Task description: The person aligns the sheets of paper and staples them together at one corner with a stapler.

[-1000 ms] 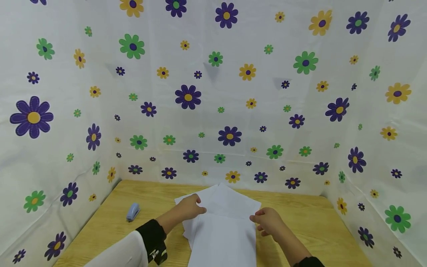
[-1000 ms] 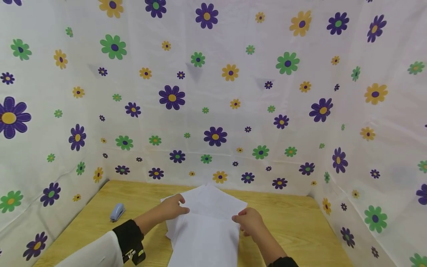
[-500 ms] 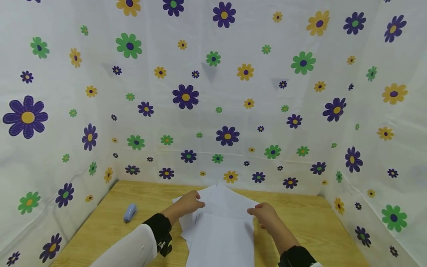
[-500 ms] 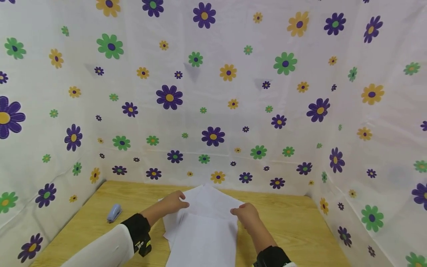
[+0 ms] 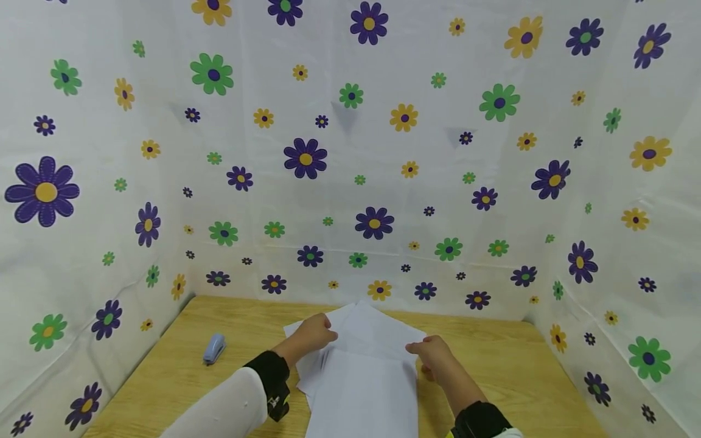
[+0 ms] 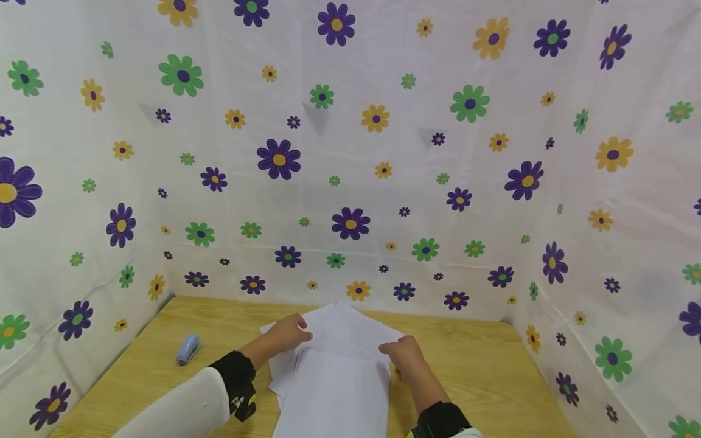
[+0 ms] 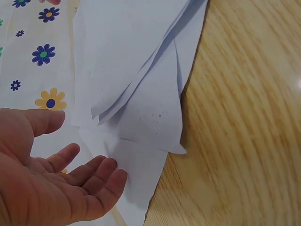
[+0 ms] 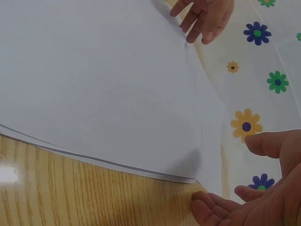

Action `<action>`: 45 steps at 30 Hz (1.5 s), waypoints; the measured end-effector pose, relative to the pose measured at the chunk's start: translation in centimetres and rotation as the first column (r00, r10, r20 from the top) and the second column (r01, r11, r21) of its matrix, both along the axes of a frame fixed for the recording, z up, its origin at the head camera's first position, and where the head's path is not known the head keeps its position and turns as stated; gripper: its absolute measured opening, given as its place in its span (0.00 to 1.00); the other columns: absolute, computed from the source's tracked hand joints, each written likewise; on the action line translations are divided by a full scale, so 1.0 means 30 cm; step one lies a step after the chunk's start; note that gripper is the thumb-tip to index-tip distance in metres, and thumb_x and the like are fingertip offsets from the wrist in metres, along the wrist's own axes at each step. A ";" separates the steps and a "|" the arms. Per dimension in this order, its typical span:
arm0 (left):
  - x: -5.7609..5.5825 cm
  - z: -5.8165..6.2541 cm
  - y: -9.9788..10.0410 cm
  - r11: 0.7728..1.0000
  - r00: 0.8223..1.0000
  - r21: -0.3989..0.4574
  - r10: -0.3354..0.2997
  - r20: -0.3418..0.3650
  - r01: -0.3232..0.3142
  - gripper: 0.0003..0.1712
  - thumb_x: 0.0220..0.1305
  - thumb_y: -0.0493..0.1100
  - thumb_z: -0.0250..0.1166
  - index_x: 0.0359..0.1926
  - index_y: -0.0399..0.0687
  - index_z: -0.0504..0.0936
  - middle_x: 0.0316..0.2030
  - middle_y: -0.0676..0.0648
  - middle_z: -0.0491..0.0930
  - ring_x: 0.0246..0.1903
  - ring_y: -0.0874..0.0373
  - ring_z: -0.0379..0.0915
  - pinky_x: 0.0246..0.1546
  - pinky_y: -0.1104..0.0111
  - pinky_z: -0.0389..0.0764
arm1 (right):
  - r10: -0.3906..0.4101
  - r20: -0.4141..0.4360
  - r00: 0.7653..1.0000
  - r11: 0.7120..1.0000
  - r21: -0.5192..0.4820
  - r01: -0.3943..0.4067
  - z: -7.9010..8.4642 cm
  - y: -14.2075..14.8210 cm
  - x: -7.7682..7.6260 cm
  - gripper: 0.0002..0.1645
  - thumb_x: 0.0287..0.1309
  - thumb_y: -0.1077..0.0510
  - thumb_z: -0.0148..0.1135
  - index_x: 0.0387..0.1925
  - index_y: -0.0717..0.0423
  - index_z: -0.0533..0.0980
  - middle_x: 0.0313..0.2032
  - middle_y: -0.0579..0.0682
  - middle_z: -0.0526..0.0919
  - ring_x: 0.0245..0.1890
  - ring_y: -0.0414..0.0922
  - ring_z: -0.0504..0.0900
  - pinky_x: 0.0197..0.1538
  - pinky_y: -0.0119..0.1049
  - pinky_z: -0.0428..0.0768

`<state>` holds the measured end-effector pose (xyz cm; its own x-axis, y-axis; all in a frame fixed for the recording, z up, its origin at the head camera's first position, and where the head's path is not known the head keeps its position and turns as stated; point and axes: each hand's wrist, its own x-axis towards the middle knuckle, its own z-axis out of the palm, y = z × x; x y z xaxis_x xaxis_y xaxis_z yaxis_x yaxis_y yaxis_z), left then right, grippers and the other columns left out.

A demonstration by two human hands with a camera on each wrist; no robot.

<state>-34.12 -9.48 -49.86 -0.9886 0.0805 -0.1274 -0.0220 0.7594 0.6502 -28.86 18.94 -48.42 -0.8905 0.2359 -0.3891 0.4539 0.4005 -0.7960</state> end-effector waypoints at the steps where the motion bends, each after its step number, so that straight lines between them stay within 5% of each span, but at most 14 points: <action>1: -0.001 -0.001 0.003 1.000 1.000 0.001 0.002 -0.002 -0.002 0.21 0.67 0.46 0.69 0.52 0.35 0.78 0.45 0.41 0.81 0.43 0.48 0.78 0.49 0.52 0.83 | -0.003 0.001 1.000 1.000 -0.003 0.003 -0.001 -0.001 0.000 0.41 0.64 0.52 0.68 0.68 0.70 0.60 0.60 0.69 0.72 0.52 0.63 0.73 0.55 0.52 0.78; 8: -0.015 -0.009 0.017 1.000 1.000 -0.014 0.019 -0.002 -0.019 0.19 0.67 0.45 0.68 0.51 0.36 0.77 0.42 0.42 0.80 0.41 0.50 0.76 0.49 0.54 0.83 | -0.022 -0.005 1.000 1.000 0.014 0.022 -0.009 -0.018 -0.006 0.39 0.64 0.53 0.68 0.66 0.69 0.62 0.51 0.65 0.74 0.45 0.57 0.74 0.45 0.44 0.77; 29: -0.006 -0.012 0.047 1.000 0.998 0.000 -0.014 -0.066 0.014 0.17 0.64 0.41 0.69 0.49 0.34 0.79 0.44 0.39 0.82 0.42 0.48 0.78 0.49 0.53 0.82 | -0.028 -0.009 1.000 0.999 0.039 0.029 -0.027 -0.043 -0.013 0.42 0.64 0.52 0.69 0.69 0.69 0.61 0.57 0.70 0.74 0.49 0.59 0.75 0.54 0.51 0.79; 40: -0.006 -0.031 0.050 0.999 0.995 0.034 0.024 -0.097 -0.020 0.22 0.61 0.40 0.69 0.52 0.31 0.78 0.48 0.36 0.82 0.47 0.45 0.79 0.54 0.51 0.80 | -0.015 -0.028 1.000 1.000 0.026 0.016 -0.034 -0.052 -0.004 0.42 0.64 0.53 0.68 0.70 0.69 0.60 0.52 0.67 0.76 0.45 0.57 0.75 0.45 0.44 0.76; 45: -0.019 -0.041 0.056 0.997 0.998 0.069 0.039 -0.057 -0.035 0.26 0.61 0.42 0.70 0.55 0.31 0.77 0.54 0.35 0.80 0.52 0.43 0.77 0.57 0.49 0.79 | 0.011 -0.058 0.998 1.000 0.021 -0.009 -0.041 -0.051 0.001 0.43 0.64 0.53 0.68 0.70 0.71 0.60 0.59 0.72 0.73 0.52 0.62 0.75 0.56 0.54 0.79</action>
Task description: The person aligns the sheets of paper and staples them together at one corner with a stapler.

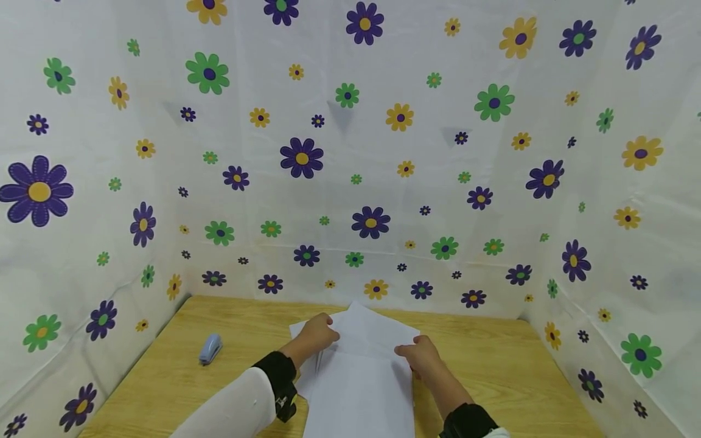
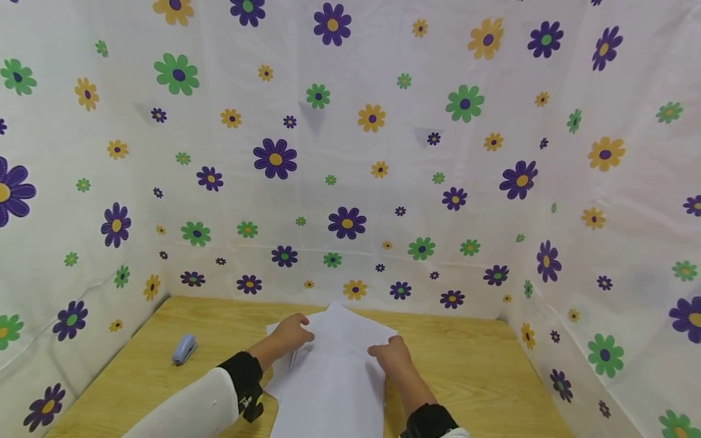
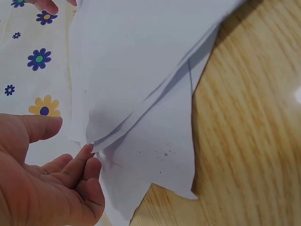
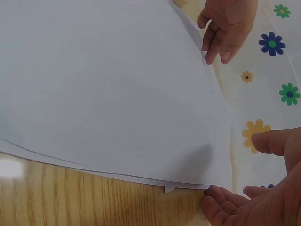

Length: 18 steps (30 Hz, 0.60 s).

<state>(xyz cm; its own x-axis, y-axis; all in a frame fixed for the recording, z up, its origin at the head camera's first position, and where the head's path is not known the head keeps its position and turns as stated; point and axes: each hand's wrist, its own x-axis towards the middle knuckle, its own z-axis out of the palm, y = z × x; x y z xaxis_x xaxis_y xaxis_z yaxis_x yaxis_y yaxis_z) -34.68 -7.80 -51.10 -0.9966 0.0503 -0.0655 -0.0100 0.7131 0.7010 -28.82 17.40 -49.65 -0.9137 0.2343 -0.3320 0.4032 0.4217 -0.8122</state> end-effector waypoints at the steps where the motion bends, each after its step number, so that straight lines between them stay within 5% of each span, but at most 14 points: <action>1: -0.001 0.001 0.001 1.000 1.000 0.006 0.004 0.011 -0.004 0.26 0.61 0.42 0.71 0.56 0.31 0.76 0.55 0.34 0.80 0.53 0.42 0.77 0.58 0.49 0.78 | 0.005 -0.008 1.000 1.000 -0.001 -0.005 -0.001 -0.001 0.002 0.43 0.64 0.54 0.68 0.70 0.72 0.60 0.60 0.73 0.72 0.53 0.63 0.75 0.59 0.57 0.78; 5: 0.000 0.005 0.008 1.000 0.998 0.026 0.012 0.060 -0.014 0.29 0.62 0.42 0.72 0.60 0.33 0.75 0.58 0.35 0.78 0.55 0.41 0.77 0.58 0.48 0.78 | 0.013 -0.027 1.000 1.000 -0.005 -0.013 -0.006 -0.007 0.002 0.43 0.64 0.54 0.67 0.69 0.73 0.59 0.65 0.75 0.67 0.61 0.68 0.72 0.64 0.64 0.72; 18: 0.025 0.026 0.025 0.999 0.996 0.045 -0.007 0.084 0.003 0.33 0.62 0.46 0.74 0.63 0.34 0.74 0.58 0.36 0.79 0.53 0.43 0.79 0.56 0.49 0.80 | -0.039 -0.174 0.984 0.996 -0.090 0.024 -0.002 -0.026 -0.005 0.38 0.66 0.59 0.61 0.69 0.77 0.59 0.67 0.77 0.64 0.67 0.71 0.66 0.68 0.64 0.68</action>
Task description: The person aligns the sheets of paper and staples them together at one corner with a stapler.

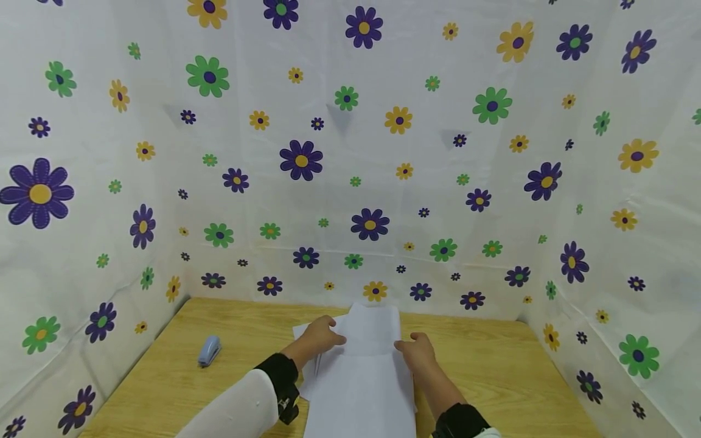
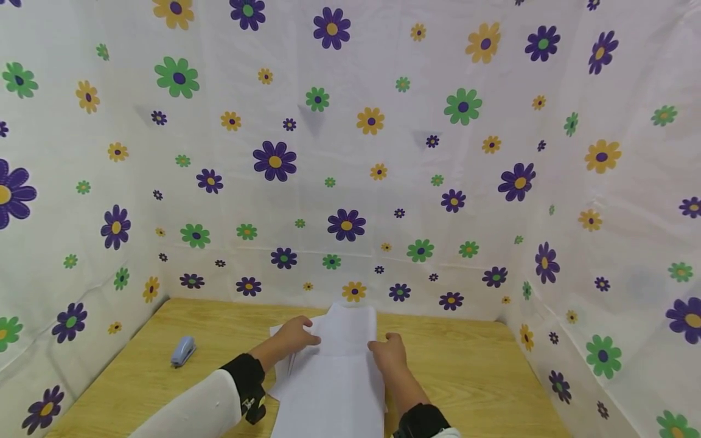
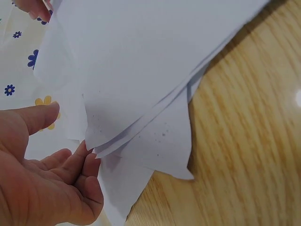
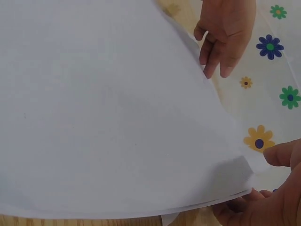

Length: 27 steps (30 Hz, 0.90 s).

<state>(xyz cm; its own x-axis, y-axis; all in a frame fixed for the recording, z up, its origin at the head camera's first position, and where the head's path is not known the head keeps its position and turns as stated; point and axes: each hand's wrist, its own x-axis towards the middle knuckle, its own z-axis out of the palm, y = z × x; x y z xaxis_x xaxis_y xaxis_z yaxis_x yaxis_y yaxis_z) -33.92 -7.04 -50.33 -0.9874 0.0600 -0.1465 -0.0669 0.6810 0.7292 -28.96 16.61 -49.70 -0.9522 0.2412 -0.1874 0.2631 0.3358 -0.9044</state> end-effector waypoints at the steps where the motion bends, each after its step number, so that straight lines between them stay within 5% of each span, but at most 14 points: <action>1: 0.000 -0.002 -0.001 1.000 1.000 0.002 0.005 0.004 -0.005 0.33 0.62 0.46 0.74 0.63 0.34 0.74 0.58 0.36 0.79 0.52 0.43 0.79 0.56 0.49 0.80 | -0.008 -0.011 1.000 1.000 -0.001 0.008 0.001 0.000 -0.001 0.38 0.66 0.60 0.60 0.69 0.78 0.59 0.67 0.78 0.64 0.67 0.72 0.66 0.68 0.63 0.68; 6: -0.010 -0.017 -0.006 1.000 1.000 0.010 0.007 -0.001 -0.007 0.33 0.61 0.46 0.74 0.61 0.34 0.75 0.55 0.36 0.80 0.51 0.43 0.80 0.53 0.49 0.81 | -0.058 -0.002 0.998 0.998 0.004 0.058 0.002 0.016 -0.014 0.35 0.65 0.66 0.56 0.69 0.81 0.59 0.67 0.79 0.63 0.68 0.72 0.65 0.70 0.61 0.68; 12: -0.033 -0.048 -0.013 1.000 1.000 0.024 -0.003 -0.003 0.003 0.32 0.61 0.46 0.74 0.61 0.35 0.75 0.52 0.38 0.81 0.50 0.44 0.80 0.53 0.49 0.82 | -0.074 0.002 0.997 0.995 0.063 0.074 -0.008 0.031 -0.020 0.27 0.62 0.70 0.57 0.62 0.80 0.69 0.59 0.76 0.74 0.58 0.67 0.76 0.60 0.56 0.79; 16: -0.039 -0.057 -0.020 0.999 1.000 0.040 -0.006 -0.020 0.007 0.31 0.62 0.45 0.73 0.61 0.34 0.75 0.52 0.38 0.81 0.51 0.43 0.80 0.52 0.50 0.82 | -0.083 -0.027 0.996 0.994 0.068 0.085 -0.018 0.033 -0.020 0.23 0.61 0.71 0.55 0.58 0.76 0.74 0.54 0.71 0.78 0.51 0.61 0.78 0.53 0.53 0.82; 27: -0.037 -0.052 -0.030 0.997 0.997 0.080 -0.011 -0.076 0.017 0.32 0.64 0.39 0.69 0.66 0.31 0.71 0.58 0.32 0.79 0.58 0.38 0.77 0.57 0.48 0.80 | -0.039 -0.158 0.987 0.999 0.008 0.041 -0.027 0.014 -0.041 0.23 0.70 0.68 0.52 0.63 0.72 0.71 0.55 0.65 0.78 0.51 0.55 0.76 0.49 0.45 0.80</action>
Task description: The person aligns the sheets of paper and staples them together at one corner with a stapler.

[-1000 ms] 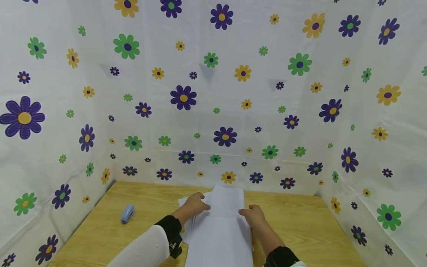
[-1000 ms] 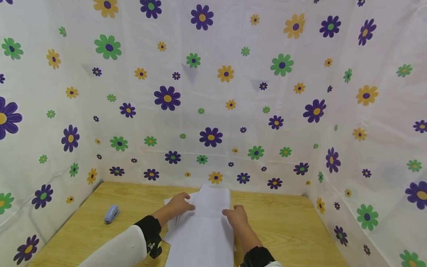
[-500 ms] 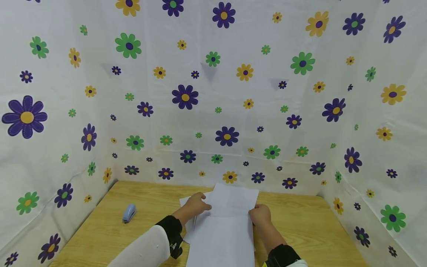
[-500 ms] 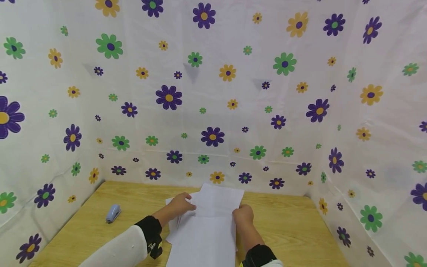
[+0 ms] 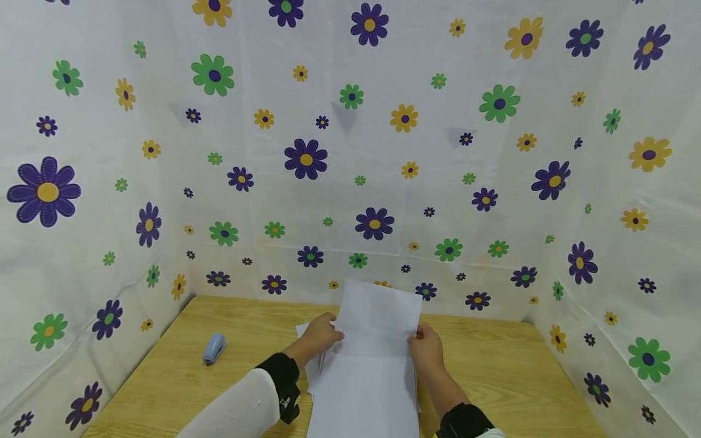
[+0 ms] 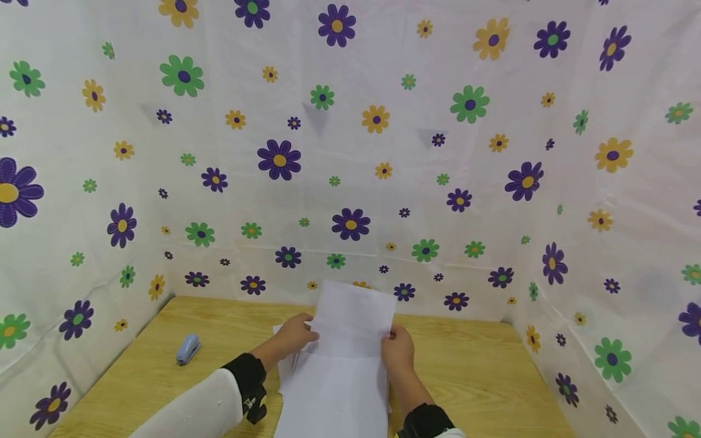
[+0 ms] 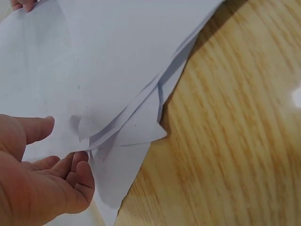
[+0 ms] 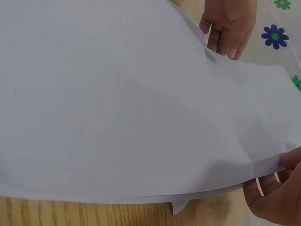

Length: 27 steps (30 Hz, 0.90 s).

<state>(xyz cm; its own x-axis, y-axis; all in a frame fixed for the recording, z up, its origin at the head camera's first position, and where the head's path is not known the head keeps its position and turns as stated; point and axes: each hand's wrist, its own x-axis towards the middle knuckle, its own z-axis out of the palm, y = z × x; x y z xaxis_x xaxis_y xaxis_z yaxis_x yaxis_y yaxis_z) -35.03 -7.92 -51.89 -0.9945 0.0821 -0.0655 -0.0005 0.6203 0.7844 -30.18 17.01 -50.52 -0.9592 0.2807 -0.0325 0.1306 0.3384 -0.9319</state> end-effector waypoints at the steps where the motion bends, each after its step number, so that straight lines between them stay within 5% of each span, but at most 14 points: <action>1: 0.000 0.000 0.000 1.000 1.000 0.001 -0.001 -0.005 0.001 0.33 0.64 0.38 0.68 0.67 0.30 0.70 0.59 0.31 0.78 0.58 0.37 0.77 0.58 0.48 0.79 | 0.006 -0.012 1.000 1.000 -0.011 -0.006 0.003 -0.002 -0.001 0.22 0.70 0.68 0.52 0.63 0.72 0.71 0.55 0.65 0.77 0.51 0.55 0.76 0.48 0.45 0.79; 5: -0.003 0.004 -0.001 1.000 0.999 -0.009 0.023 -0.045 -0.023 0.29 0.63 0.32 0.63 0.65 0.30 0.71 0.58 0.32 0.79 0.57 0.39 0.77 0.55 0.50 0.81 | 0.007 -0.039 0.999 0.999 -0.050 -0.009 0.015 -0.010 -0.004 0.19 0.72 0.67 0.52 0.60 0.70 0.73 0.54 0.63 0.78 0.50 0.54 0.76 0.48 0.44 0.78; 12: -0.016 0.008 -0.012 0.996 0.969 0.034 0.084 -0.233 -0.078 0.13 0.61 0.28 0.58 0.47 0.32 0.78 0.37 0.41 0.79 0.36 0.51 0.74 0.36 0.62 0.79 | -0.024 -0.069 0.997 0.999 -0.038 0.022 0.029 -0.014 -0.002 0.17 0.74 0.64 0.52 0.59 0.67 0.74 0.52 0.61 0.79 0.49 0.53 0.77 0.46 0.40 0.80; 16: -0.018 0.013 -0.021 0.994 0.950 0.078 0.099 -0.295 -0.080 0.07 0.63 0.28 0.60 0.43 0.34 0.78 0.34 0.44 0.77 0.35 0.53 0.73 0.36 0.62 0.78 | -0.057 -0.096 0.994 0.998 -0.034 0.053 0.033 -0.012 -0.008 0.16 0.71 0.65 0.56 0.56 0.68 0.76 0.46 0.61 0.80 0.43 0.51 0.78 0.38 0.35 0.79; 27: -0.025 0.078 -0.030 0.988 0.921 0.141 0.106 -0.374 -0.057 0.08 0.69 0.31 0.62 0.48 0.36 0.79 0.38 0.43 0.80 0.38 0.53 0.74 0.40 0.62 0.80 | -0.064 -0.182 0.981 0.998 -0.012 0.062 0.088 0.006 -0.031 0.13 0.72 0.64 0.56 0.52 0.68 0.76 0.44 0.60 0.79 0.39 0.50 0.78 0.39 0.35 0.80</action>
